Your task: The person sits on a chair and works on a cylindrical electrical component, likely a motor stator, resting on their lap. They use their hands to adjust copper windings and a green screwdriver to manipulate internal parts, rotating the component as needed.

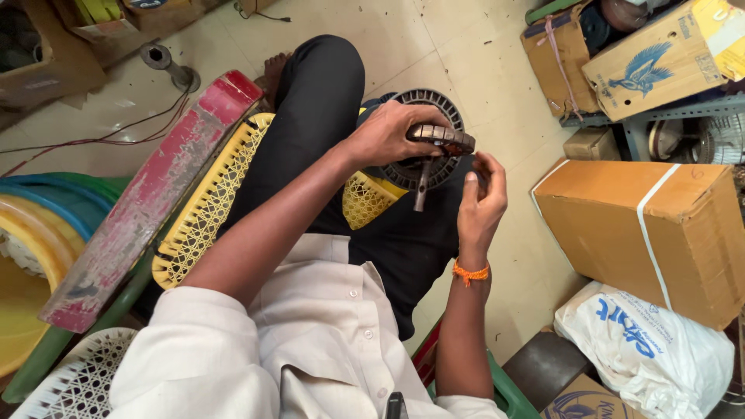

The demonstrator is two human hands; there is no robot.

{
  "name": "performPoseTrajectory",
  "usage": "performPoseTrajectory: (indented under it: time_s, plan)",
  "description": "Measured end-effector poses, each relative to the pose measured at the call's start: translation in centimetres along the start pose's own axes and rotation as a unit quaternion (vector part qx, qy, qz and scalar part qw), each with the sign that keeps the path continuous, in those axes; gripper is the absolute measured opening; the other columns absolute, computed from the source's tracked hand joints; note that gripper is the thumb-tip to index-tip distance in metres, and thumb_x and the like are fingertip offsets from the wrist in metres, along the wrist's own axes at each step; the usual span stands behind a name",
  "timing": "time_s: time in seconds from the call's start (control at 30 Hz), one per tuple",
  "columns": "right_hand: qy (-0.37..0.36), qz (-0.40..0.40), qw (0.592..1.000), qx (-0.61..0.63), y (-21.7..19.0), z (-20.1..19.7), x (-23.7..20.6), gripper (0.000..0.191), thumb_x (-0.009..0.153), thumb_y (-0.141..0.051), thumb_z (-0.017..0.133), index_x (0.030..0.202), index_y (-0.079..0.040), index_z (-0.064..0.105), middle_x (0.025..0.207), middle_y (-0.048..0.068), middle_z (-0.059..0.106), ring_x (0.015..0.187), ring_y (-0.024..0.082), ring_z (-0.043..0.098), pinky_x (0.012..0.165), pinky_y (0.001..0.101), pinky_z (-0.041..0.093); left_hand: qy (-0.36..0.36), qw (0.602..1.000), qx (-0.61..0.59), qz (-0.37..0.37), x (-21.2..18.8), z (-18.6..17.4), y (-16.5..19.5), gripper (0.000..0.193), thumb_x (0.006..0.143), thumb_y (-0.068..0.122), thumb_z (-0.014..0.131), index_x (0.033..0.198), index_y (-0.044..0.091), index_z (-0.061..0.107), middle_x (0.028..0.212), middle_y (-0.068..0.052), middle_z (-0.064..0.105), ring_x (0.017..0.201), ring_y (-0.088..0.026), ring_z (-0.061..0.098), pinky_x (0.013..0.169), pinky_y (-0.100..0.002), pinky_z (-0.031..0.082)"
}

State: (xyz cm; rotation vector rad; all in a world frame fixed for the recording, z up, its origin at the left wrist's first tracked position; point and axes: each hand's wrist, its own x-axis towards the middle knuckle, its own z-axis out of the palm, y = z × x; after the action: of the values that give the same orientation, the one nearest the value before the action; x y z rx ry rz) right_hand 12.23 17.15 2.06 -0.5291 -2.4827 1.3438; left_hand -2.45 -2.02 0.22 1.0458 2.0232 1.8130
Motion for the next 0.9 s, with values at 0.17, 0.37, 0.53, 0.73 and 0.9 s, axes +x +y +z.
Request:
performPoseTrajectory:
  time_s: [0.17,0.37,0.53,0.73,0.9]
  plan:
    - [0.011,0.074,0.99,0.122,1.2,-1.3,-0.1,0.028,0.104,-0.001,0.051,0.13,-0.002,0.061,0.122,0.009,0.068,0.1,0.012,0.065,0.087,0.0295,0.057,-0.053,0.993,0.1,0.032,-1.9,-0.2,2.2,0.037,0.083,0.016,0.082,0.117,0.015,0.068,0.1,-0.004,0.073,0.1,-0.028,0.071,0.08,-0.042,0.054]
    - [0.118,-0.002,0.962,0.245,-2.0,-2.8,-2.7,0.017,0.107,0.002,0.05,0.116,0.002,0.065,0.106,0.01,0.067,0.079,0.012,0.058,0.078,0.0299,0.054,0.031,0.973,0.195,0.118,-5.1,1.5,3.3,0.047,0.079,0.012,0.077,0.123,0.022,0.065,0.12,-0.002,0.07,0.109,-0.026,0.07,0.083,-0.04,0.056]
    - [-0.152,-0.017,0.866,0.476,-9.6,-3.4,-11.2,0.02,0.11,-0.018,0.066,0.111,0.002,0.066,0.094,0.012,0.065,0.082,0.018,0.061,0.079,0.0361,0.055,-0.01,0.986,0.144,0.078,-6.2,1.6,4.3,0.067,0.084,0.032,0.08,0.143,0.021,0.05,0.121,-0.004,0.07,0.108,-0.026,0.068,0.085,-0.041,0.055]
    - [-0.532,-0.044,0.758,0.374,-18.3,-7.9,-18.4,0.061,0.1,-0.055,0.054,0.097,0.002,0.076,0.091,0.013,0.078,0.058,0.013,0.062,0.052,0.0277,0.049,0.156,0.97,0.143,0.123,-8.8,2.6,6.8,0.055,0.109,0.035,0.064,0.156,0.019,0.039,0.11,-0.006,0.071,0.104,-0.029,0.068,0.091,-0.042,0.056]
    - [-0.673,-0.167,0.607,0.389,-19.8,-10.1,-23.5,0.048,0.115,-0.042,0.054,0.107,0.003,0.069,0.088,0.013,0.068,0.069,0.029,0.064,0.061,0.0359,0.05,0.206,0.975,0.088,-0.005,-13.1,3.3,9.3,0.042,0.111,0.029,0.055,0.15,0.015,0.046,0.079,-0.006,0.069,0.071,-0.023,0.071,0.07,-0.038,0.053]
